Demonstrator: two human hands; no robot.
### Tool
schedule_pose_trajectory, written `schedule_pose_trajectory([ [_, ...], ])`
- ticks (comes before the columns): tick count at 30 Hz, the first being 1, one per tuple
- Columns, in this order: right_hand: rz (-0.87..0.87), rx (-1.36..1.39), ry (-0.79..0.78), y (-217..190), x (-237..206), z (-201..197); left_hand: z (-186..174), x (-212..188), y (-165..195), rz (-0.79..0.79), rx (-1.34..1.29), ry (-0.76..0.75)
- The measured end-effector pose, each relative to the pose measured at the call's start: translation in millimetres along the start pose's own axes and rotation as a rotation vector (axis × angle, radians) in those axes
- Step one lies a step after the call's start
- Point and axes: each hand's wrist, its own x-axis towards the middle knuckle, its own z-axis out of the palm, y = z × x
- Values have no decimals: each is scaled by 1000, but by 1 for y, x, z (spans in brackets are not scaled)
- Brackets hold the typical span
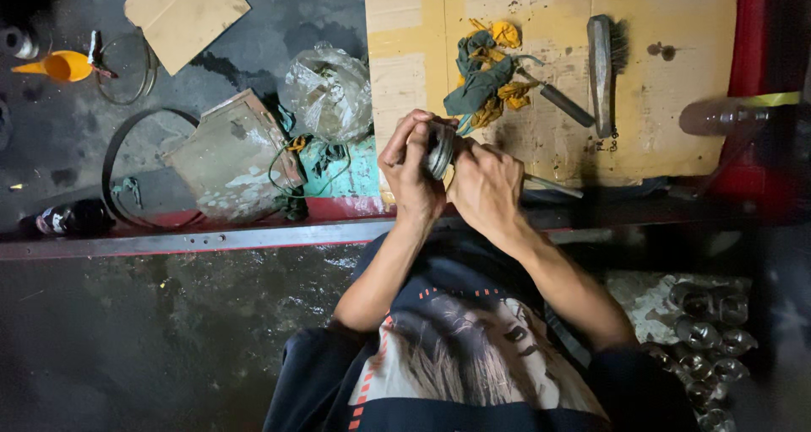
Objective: The person holds a small cylindrical metal part and scrapes its surface with a thin metal tool. They then wipe the part with a cloth, rotating it to clean different sides.
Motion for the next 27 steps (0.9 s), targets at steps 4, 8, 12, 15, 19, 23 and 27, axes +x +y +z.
schedule_pose_trajectory([
  [4, -101, 60, -30, 7, -6, 10, -4, 6, -4, -108, -91, 51],
  [8, -2, 82, -166, 23, 7, 14, -6, 9, -6, -137, -91, 25],
  [12, -193, 132, -17, 20, 3, 8, -8, 7, -5, -208, -107, 4],
  [15, -66, 61, -73, 18, 5, 2, -8, 7, -7, -189, -88, -15],
  [19, -162, 25, -76, 15, 6, -5, -8, 9, -12, -182, -184, -9],
  [23, -89, 77, -45, 21, 16, -14, -4, 7, -10, -222, -259, -51],
  [27, 53, 260, -14, 22, 27, -27, -1, 13, -1, -340, -351, -76],
])
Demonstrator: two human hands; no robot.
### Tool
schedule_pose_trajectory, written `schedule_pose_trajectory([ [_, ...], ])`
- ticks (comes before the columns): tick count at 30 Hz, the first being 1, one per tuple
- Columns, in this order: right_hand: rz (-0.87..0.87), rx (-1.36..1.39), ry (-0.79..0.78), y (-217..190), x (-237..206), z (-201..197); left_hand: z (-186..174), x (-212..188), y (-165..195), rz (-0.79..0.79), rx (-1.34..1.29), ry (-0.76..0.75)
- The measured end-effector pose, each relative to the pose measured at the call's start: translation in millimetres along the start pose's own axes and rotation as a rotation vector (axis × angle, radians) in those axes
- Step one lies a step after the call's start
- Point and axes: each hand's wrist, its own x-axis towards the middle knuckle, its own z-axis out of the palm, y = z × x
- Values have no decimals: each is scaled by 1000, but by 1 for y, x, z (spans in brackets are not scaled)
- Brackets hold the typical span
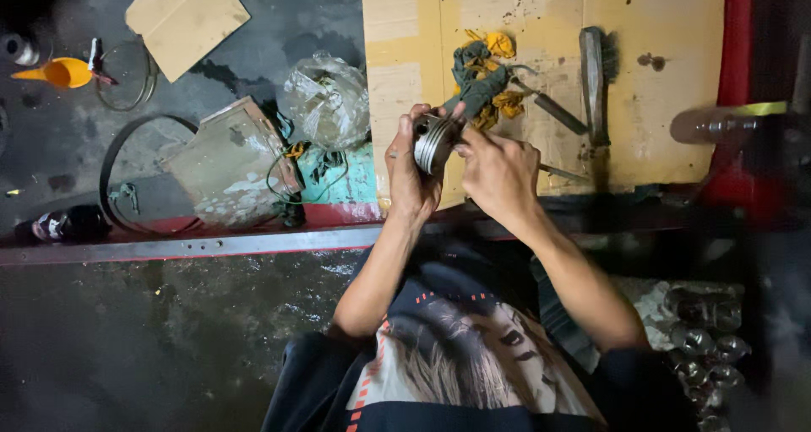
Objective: The person holds a small cylindrical metal part and scrapes its surface with a thin metal tool. They then wipe the part with a cloth, rotating it to clean different sides.
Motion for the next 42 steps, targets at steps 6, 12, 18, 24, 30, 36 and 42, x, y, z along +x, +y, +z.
schedule_pose_trajectory([
  [6, 14, -74, 62, -7, -8, -19, -7, -2, 9, -174, 8, -23],
  [12, 65, 54, 32, -11, -15, -31, -6, -4, 13, -191, -94, -29],
  [18, 23, -17, 46, -10, -21, -31, 9, -10, 27, -217, -244, -99],
  [24, 22, 58, 7, -10, -26, -22, 14, -9, 25, -151, -141, -95],
  [30, 29, 12, -34, -18, -29, -19, 1, -9, 20, -140, 33, -205],
  [36, 22, 38, -165, -20, -31, -16, -6, -11, 13, 15, 131, -31],
  [42, 6, 109, -293, -17, -32, -19, 3, -13, 21, -6, 248, 32],
])
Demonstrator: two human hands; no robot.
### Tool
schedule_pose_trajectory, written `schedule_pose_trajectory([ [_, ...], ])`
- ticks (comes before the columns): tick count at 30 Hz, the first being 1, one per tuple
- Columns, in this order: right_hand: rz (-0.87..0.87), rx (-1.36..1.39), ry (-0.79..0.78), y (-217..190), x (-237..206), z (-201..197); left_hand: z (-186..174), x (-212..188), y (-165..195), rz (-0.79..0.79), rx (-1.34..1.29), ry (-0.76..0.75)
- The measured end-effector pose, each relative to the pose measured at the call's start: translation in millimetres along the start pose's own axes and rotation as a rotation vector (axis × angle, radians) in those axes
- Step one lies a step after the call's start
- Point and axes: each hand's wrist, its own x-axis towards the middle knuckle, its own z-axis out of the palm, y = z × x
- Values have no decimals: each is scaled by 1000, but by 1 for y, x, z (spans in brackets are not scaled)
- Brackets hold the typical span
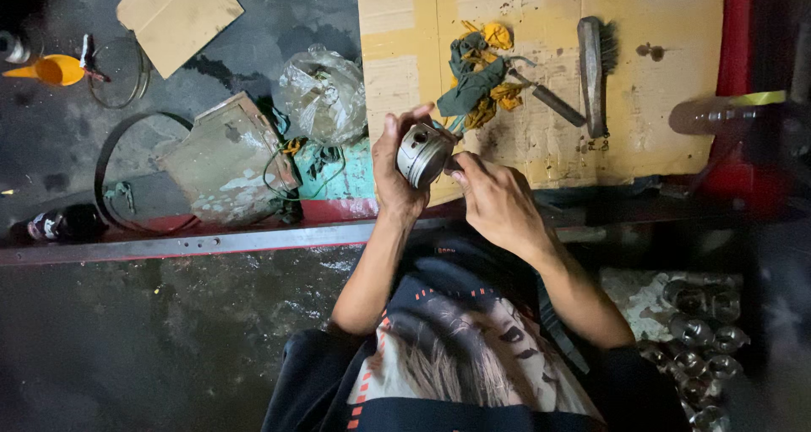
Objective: The person holds a small cylindrical metal part and scrapes its surface with a thin metal tool. They then wipe the part with a cloth, rotating it to clean different sides.
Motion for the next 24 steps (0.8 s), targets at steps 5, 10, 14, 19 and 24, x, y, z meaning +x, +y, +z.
schedule_pose_trajectory([
  [5, -77, 4, 103, 1, -3, 3, 9, -2, 2, 197, 80, -128],
  [10, 7, -153, 152, 5, -3, 19, 8, -3, -1, 425, 476, -65],
  [14, -1, -239, 231, 9, 2, 30, 8, 2, -5, 442, 480, -43],
  [19, -16, -216, 229, 12, 2, 34, 10, 5, -5, 519, 605, -15],
  [24, -52, -283, 226, 22, 4, 34, 13, -1, -8, 472, 634, 45],
])
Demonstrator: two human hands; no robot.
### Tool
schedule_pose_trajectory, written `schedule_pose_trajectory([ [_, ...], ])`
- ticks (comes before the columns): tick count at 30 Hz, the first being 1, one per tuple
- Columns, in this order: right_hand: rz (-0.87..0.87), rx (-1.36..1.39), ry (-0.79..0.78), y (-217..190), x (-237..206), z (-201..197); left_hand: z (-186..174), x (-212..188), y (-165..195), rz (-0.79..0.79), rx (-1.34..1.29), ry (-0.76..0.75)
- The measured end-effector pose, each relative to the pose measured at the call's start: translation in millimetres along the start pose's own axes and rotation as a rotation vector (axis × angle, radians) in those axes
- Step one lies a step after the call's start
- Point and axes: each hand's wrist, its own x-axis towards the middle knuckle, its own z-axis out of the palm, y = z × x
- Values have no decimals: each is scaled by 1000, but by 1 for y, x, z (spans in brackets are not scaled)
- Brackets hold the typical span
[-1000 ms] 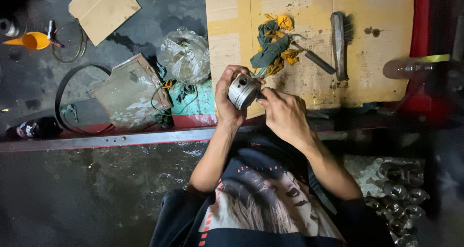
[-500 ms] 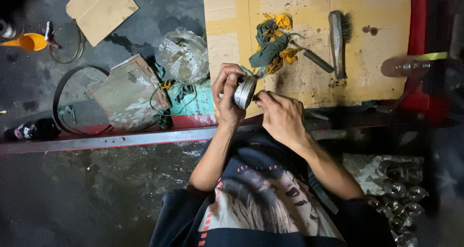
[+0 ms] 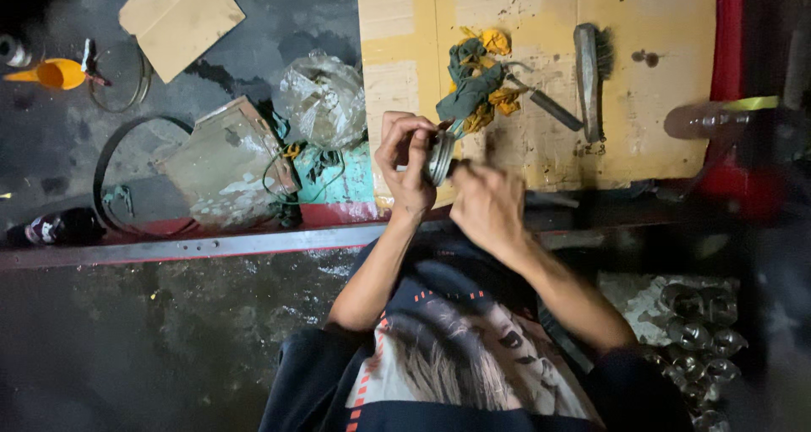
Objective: The person holds a small cylindrical metal part and scrapes its surface with a thin metal tool. They then wipe the part with a cloth, rotating it to clean different sides.
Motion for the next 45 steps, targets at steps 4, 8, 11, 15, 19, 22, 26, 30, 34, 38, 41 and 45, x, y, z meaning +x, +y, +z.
schedule_pose_trajectory([
  [4, 24, -30, 44, -1, -2, 3, 1, 0, -1, 43, -35, -28],
  [8, 5, 29, 24, -3, 0, 3, 0, 1, -4, 39, 24, 7],
  [11, 32, -14, -52, -1, 4, 5, -1, 2, -7, 12, -12, 12],
  [15, 13, -76, 45, 3, 5, 8, 1, -1, -10, -42, -40, 40],
  [19, -47, -6, 41, 4, 5, 9, 3, 0, -12, 14, -132, 67],
  [22, -9, -63, 3, 4, 8, 6, 3, 1, -15, -29, -57, 81],
  [26, -58, -7, 30, 0, 9, 1, 2, 1, -18, -3, -62, 94],
  [30, -31, -71, 66, 0, 9, 4, 2, 0, -20, -48, -67, 88],
  [34, -144, -68, 109, 4, 8, 14, 1, 3, -20, -34, -81, 125],
  [38, -9, -44, 6, 6, 6, 17, 0, 1, -19, -36, -79, 107],
  [41, -82, 1, 24, 3, 5, 13, 0, 1, -19, -25, -54, 116],
  [45, -74, -120, 85, -1, 11, 9, 1, 2, -24, -16, -118, 128],
])
